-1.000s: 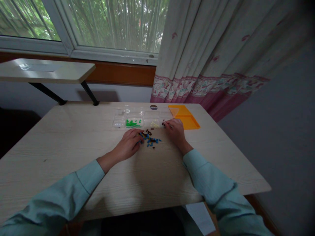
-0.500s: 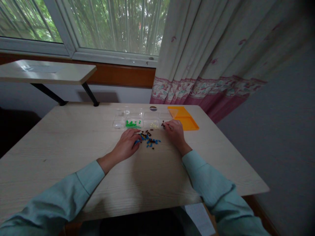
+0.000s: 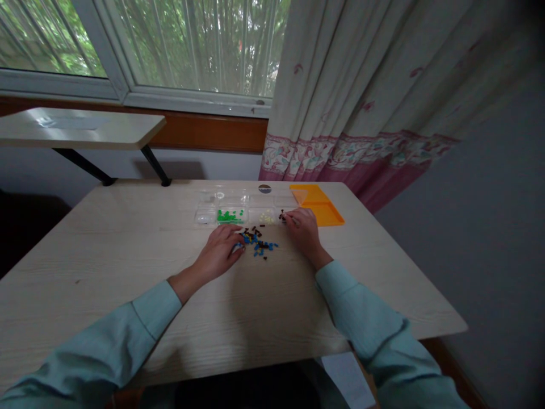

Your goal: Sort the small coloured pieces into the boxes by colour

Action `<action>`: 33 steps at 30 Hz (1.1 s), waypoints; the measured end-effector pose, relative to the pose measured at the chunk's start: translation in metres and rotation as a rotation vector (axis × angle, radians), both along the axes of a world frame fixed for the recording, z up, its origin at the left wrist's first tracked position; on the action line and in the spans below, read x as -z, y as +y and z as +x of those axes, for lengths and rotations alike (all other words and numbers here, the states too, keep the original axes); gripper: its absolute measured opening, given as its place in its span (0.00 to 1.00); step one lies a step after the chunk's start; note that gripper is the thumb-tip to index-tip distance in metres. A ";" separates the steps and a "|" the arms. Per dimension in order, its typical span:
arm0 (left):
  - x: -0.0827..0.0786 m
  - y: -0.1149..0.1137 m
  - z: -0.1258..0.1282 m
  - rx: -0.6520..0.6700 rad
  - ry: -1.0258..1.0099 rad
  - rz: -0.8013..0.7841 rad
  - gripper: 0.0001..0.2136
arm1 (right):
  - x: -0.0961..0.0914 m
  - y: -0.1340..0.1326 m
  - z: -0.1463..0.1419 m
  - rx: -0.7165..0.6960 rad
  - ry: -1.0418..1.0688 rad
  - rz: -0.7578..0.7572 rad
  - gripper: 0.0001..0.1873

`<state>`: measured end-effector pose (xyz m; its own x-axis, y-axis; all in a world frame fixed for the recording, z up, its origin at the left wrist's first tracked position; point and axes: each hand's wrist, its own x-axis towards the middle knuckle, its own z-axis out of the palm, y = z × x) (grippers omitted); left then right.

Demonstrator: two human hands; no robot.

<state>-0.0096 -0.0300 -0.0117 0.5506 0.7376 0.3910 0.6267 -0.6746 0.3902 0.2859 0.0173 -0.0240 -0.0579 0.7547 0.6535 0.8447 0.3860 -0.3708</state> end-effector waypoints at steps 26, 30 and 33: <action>0.000 0.005 -0.002 0.065 -0.247 -0.043 0.07 | -0.021 -0.043 -0.058 -0.335 -0.185 0.057 0.09; -0.003 0.006 -0.003 0.069 -0.306 -0.105 0.11 | -0.023 -0.060 -0.080 -0.395 -0.198 0.030 0.11; -0.005 0.006 -0.005 0.079 -0.330 -0.137 0.15 | -0.023 -0.067 -0.090 -0.360 -0.165 0.038 0.11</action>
